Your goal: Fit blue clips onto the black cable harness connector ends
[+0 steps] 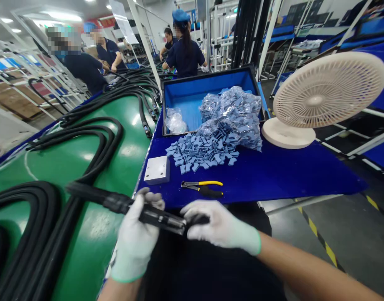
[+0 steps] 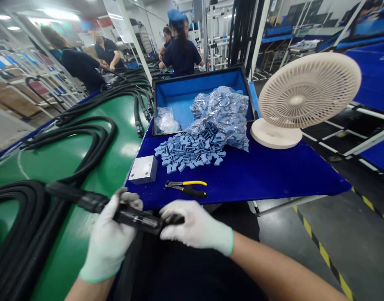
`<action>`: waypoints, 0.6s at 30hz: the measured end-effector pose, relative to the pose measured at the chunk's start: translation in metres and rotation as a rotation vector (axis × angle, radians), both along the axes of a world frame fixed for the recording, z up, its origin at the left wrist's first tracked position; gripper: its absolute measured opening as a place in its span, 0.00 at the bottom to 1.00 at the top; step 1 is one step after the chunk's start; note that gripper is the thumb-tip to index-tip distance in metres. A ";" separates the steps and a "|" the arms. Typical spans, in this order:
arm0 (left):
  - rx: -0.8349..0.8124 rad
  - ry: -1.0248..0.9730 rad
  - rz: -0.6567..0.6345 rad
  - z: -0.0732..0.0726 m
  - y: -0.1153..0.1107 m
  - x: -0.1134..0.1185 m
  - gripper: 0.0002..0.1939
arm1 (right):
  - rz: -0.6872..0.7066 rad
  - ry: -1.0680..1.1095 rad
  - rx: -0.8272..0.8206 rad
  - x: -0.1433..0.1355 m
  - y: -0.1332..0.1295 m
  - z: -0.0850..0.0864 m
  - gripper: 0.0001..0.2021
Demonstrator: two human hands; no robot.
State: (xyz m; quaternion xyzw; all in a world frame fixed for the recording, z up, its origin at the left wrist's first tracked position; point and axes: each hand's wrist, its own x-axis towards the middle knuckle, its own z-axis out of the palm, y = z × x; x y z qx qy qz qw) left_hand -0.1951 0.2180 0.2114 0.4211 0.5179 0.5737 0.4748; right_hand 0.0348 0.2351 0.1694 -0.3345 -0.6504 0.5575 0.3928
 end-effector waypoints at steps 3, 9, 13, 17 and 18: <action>0.035 -0.189 0.118 0.021 0.015 -0.022 0.06 | -0.502 -0.579 0.381 0.052 0.043 -0.004 0.12; 0.260 0.003 0.085 0.056 0.068 -0.041 0.12 | -0.696 -1.253 0.534 0.105 0.105 -0.028 0.13; 0.399 0.117 0.083 0.060 0.123 -0.051 0.15 | -0.764 -1.279 0.563 0.105 0.117 -0.043 0.13; 0.383 0.198 0.117 0.047 0.159 -0.059 0.16 | -0.805 -1.223 0.532 0.115 0.120 -0.046 0.13; 0.369 0.202 0.119 0.042 0.163 -0.061 0.16 | -0.818 -1.199 0.518 0.117 0.118 -0.044 0.14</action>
